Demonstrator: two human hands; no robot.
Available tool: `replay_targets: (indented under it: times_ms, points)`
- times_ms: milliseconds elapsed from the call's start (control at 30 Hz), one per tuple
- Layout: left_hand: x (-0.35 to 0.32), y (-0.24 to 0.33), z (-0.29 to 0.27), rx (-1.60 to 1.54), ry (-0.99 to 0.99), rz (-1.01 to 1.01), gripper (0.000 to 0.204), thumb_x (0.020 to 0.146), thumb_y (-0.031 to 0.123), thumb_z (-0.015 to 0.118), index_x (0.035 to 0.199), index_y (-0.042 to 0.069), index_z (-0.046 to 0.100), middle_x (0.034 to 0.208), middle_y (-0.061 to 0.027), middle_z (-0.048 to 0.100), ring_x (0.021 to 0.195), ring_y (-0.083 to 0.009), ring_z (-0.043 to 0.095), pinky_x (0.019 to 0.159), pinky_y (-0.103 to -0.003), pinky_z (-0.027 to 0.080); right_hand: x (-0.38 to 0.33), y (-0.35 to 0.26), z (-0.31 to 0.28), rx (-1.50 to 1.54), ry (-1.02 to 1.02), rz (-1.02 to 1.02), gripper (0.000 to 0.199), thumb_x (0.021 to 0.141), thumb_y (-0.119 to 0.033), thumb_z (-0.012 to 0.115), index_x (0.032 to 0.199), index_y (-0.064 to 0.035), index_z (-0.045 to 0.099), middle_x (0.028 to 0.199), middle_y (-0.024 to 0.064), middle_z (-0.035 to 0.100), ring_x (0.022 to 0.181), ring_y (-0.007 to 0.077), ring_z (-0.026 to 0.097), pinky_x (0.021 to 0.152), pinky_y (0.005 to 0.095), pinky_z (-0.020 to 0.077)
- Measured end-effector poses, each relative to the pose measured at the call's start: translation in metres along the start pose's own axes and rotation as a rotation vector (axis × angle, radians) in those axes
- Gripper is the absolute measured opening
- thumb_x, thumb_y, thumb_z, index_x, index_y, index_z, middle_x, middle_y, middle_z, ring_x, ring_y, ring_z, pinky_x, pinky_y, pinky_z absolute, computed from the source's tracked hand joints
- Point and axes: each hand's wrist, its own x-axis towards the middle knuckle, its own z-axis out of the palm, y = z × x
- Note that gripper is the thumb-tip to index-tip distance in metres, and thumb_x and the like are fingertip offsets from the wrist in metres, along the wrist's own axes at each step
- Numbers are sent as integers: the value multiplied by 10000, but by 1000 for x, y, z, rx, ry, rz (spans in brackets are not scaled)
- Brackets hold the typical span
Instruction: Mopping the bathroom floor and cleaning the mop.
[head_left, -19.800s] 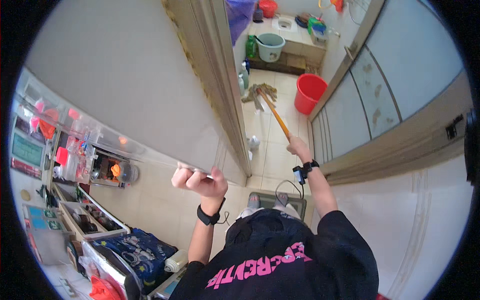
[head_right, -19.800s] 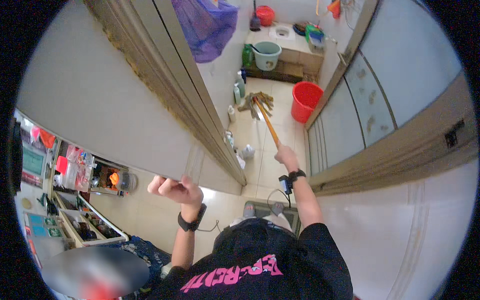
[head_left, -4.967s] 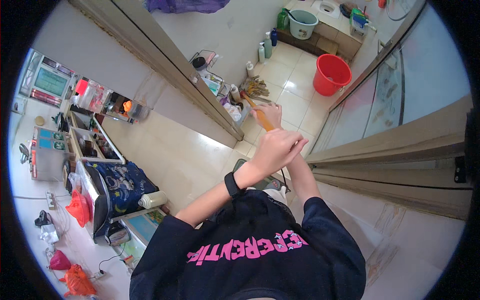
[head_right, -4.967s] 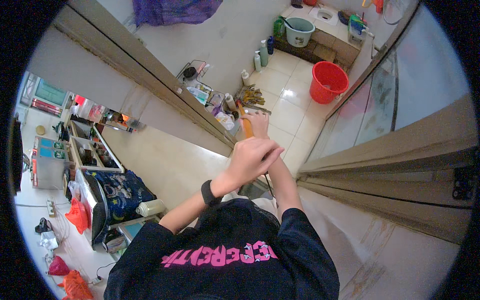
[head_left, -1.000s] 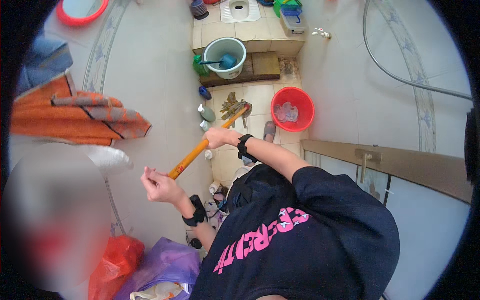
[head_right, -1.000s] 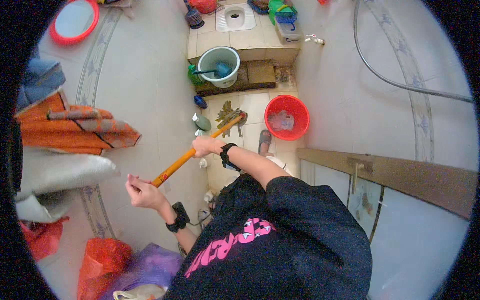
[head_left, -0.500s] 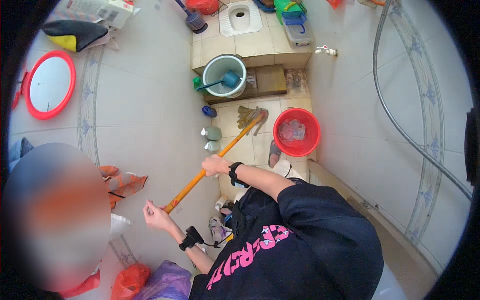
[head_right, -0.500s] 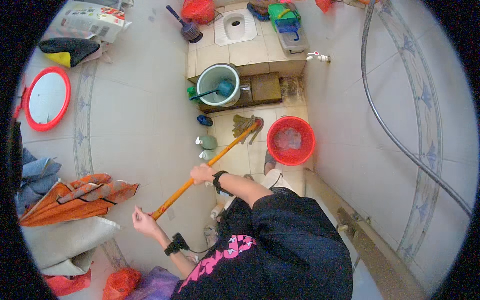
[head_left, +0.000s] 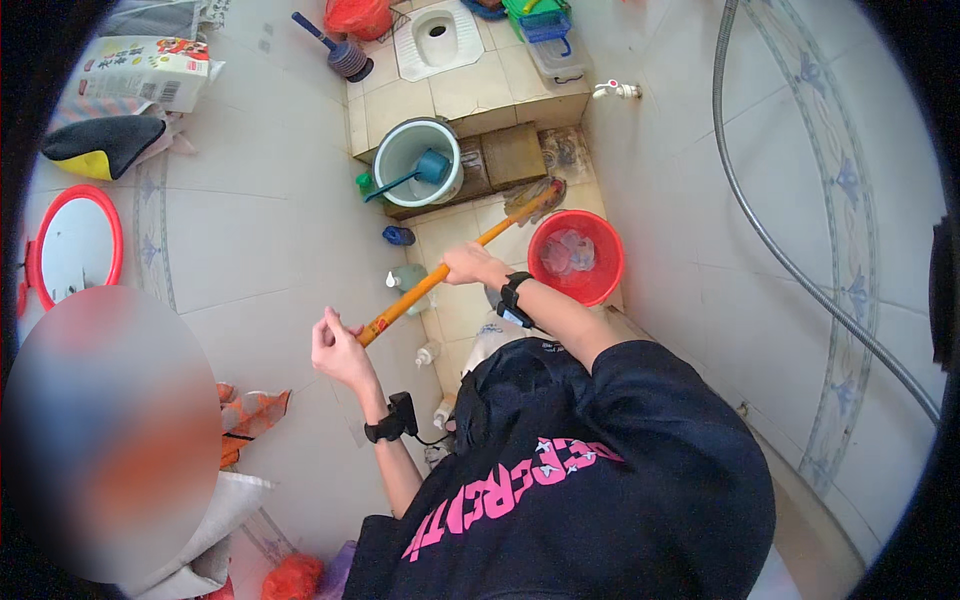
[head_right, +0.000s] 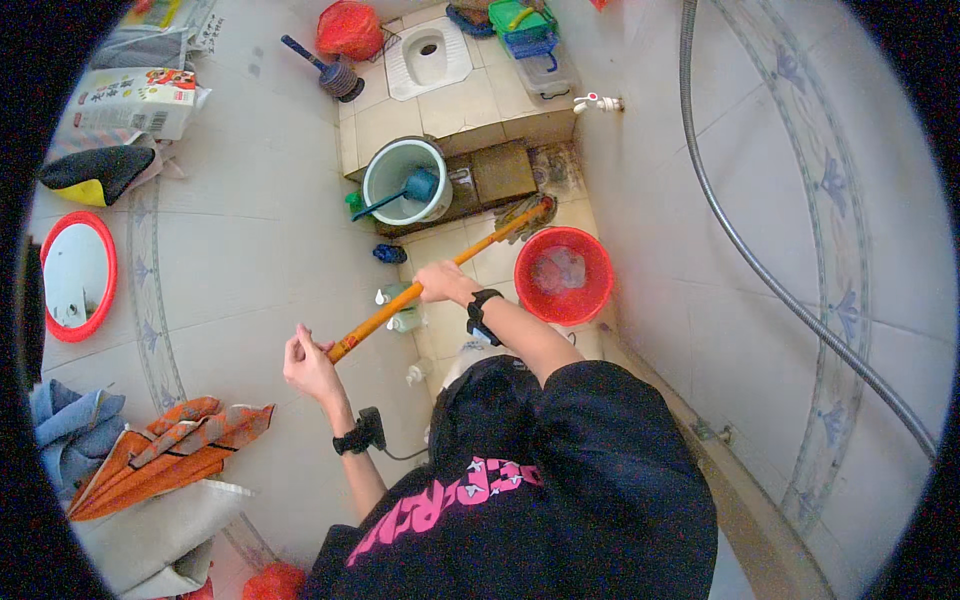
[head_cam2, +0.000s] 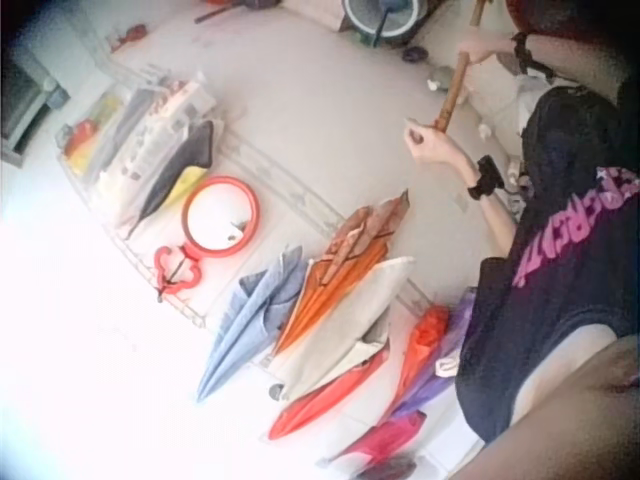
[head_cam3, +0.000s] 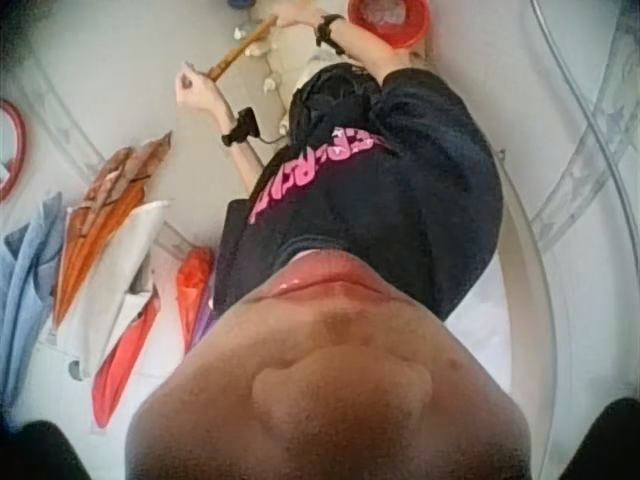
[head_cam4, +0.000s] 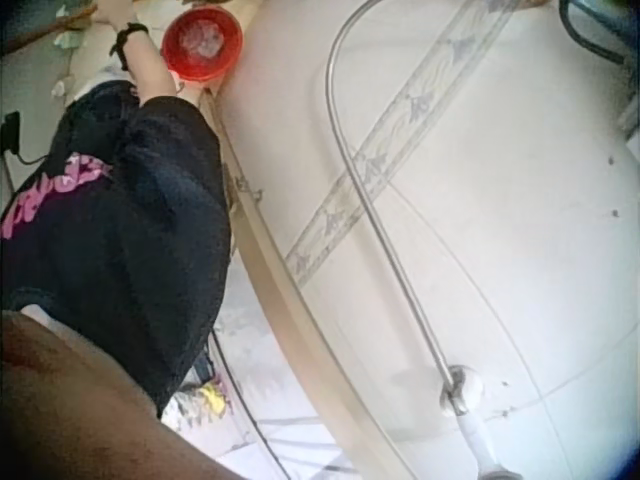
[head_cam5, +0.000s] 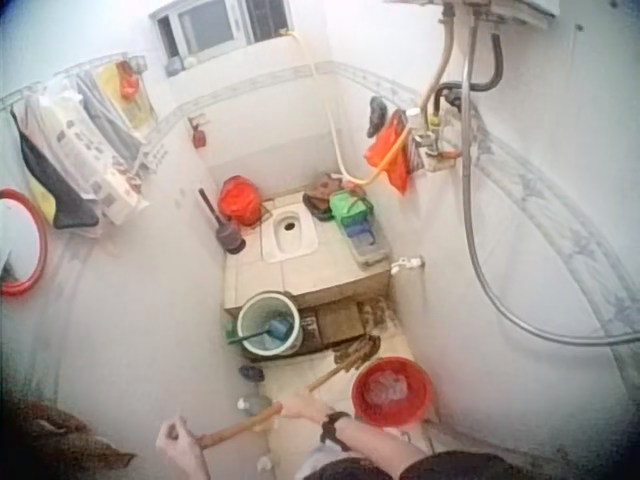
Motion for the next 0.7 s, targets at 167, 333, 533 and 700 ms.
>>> replay_targets:
  times_ms: [167, 333, 533, 700]
  points:
    - [12, 44, 24, -120, -86, 88, 256, 947, 177, 602, 820, -43, 635, 559, -46, 588, 484, -98, 587, 467, -232, 466, -3, 6, -35, 34, 117, 31, 238, 758, -295, 612, 913, -147, 715, 818, 156, 685, 825, 363, 654, 714, 487, 504]
    - [10, 80, 37, -384, -293, 159, 209, 944, 128, 599, 835, -48, 625, 565, -62, 598, 479, -93, 589, 450, -217, 454, -20, 5, -63, 59, 325, 72, 189, 730, -252, 615, 840, -114, 684, 790, 167, 671, 809, 371, 652, 707, 487, 506]
    - [21, 111, 53, -260, -275, 545, 161, 943, 92, 592, 839, -32, 602, 539, -68, 581, 430, -112, 577, 405, -212, 435, -33, -3, -83, 131, 468, 192, 194, 664, -227, 633, 779, -82, 691, 760, 186, 667, 785, 376, 657, 699, 478, 516]
    - [63, 103, 63, -438, -302, 384, 184, 960, 125, 570, 847, -19, 565, 486, -68, 538, 393, -108, 527, 405, -228, 442, -16, -10, -76, 130, 507, 209, 239, 655, -253, 644, 797, -74, 712, 775, 200, 674, 786, 372, 665, 708, 468, 525]
